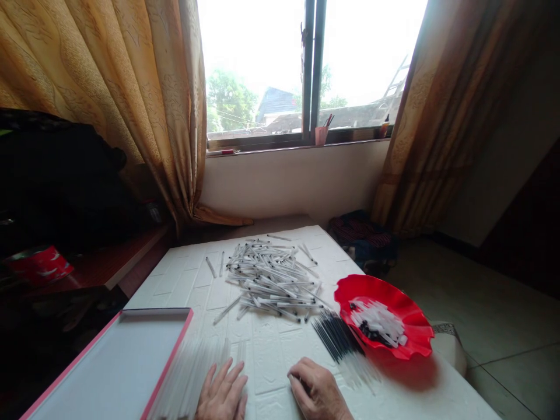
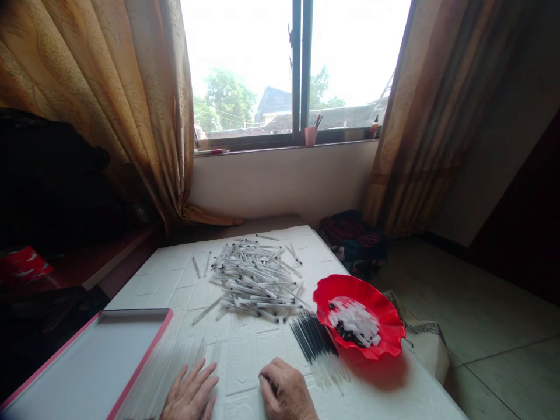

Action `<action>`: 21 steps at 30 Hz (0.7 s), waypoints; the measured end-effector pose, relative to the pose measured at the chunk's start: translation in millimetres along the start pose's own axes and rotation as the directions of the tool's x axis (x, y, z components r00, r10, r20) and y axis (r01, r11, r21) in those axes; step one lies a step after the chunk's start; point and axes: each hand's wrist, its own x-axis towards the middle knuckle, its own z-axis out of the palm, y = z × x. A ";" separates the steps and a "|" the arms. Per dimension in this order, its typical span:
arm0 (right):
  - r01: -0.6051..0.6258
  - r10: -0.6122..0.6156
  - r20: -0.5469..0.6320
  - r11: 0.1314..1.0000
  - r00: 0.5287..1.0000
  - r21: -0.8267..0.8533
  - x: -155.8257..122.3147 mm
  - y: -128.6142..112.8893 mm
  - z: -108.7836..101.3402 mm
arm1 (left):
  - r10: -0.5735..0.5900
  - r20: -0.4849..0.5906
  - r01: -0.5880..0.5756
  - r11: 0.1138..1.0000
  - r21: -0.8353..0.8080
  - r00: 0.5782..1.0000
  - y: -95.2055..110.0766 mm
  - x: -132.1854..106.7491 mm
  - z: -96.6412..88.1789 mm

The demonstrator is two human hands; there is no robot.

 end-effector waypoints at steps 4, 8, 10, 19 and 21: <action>0.009 -0.009 0.004 1.000 1.000 0.004 -0.5 -0.1 -0.4 | 0.025 0.030 -0.024 1.000 -0.013 0.999 -1.2 0.8 -3.2; 0.012 -0.012 0.011 1.000 1.000 0.009 -0.3 1.5 -0.4 | 0.045 0.057 -0.044 0.999 -0.019 0.997 -2.6 2.1 -5.8; 0.012 -0.013 0.019 1.000 1.000 0.019 0.0 2.9 0.2 | 0.050 0.049 -0.050 0.999 -0.011 0.998 -3.0 2.4 -5.0; -0.041 0.038 0.060 0.998 0.997 0.045 -0.9 4.4 0.6 | 0.096 0.051 -0.096 0.995 0.001 0.994 -3.4 2.8 0.7; -0.038 0.035 0.060 0.998 0.998 0.040 -1.0 5.4 1.0 | 0.107 0.060 -0.108 0.994 0.006 0.992 -4.9 0.7 1.9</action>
